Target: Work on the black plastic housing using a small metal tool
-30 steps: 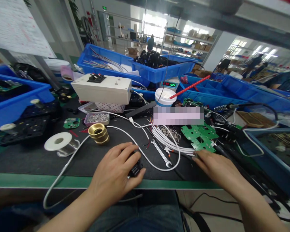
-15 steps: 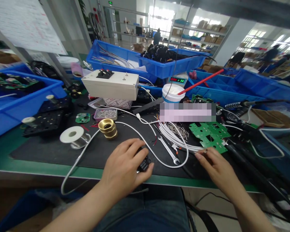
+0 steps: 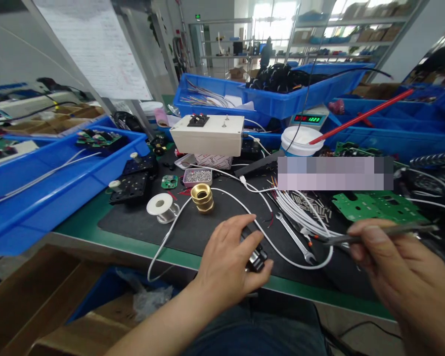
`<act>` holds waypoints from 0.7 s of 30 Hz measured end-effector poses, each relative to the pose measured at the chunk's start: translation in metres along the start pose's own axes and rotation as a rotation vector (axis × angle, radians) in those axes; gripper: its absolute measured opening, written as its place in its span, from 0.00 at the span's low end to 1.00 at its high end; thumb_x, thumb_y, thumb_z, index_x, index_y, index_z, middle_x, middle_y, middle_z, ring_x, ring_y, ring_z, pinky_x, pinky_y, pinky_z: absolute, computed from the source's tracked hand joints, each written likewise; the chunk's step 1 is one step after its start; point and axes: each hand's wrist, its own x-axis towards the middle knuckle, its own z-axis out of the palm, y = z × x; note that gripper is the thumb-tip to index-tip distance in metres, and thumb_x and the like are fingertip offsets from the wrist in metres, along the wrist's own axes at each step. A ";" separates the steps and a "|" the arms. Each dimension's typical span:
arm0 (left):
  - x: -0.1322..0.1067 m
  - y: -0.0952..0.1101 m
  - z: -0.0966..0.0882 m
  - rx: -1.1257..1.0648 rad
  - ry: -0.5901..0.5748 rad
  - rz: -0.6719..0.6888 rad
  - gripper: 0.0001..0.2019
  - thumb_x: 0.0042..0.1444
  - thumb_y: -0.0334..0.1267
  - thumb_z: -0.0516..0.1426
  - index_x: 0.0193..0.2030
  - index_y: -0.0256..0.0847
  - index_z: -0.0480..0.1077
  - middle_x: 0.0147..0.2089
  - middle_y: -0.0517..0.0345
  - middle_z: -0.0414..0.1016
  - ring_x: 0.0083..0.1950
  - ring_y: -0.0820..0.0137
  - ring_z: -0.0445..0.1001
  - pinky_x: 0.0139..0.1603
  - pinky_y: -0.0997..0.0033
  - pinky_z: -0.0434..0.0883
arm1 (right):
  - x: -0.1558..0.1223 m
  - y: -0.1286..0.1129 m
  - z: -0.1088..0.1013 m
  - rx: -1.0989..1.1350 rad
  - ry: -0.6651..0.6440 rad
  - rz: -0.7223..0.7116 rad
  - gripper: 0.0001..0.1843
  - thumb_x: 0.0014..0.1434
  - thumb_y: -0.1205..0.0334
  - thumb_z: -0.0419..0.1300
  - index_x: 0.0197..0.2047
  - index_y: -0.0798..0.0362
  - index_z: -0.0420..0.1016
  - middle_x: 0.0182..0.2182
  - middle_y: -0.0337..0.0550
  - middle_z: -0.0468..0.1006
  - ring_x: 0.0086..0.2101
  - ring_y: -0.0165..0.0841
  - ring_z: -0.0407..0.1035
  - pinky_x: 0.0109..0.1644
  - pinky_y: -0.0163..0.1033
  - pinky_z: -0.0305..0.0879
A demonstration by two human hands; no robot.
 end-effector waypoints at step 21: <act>-0.022 -0.001 0.017 -0.134 0.168 -0.201 0.27 0.52 0.40 0.57 0.58 0.35 0.56 0.55 0.39 0.55 0.58 0.53 0.60 0.52 0.52 0.71 | 0.021 -0.027 0.096 0.681 -0.372 0.533 0.21 0.55 0.40 0.56 0.32 0.51 0.62 0.13 0.25 0.54 0.14 0.21 0.43 0.15 0.26 0.38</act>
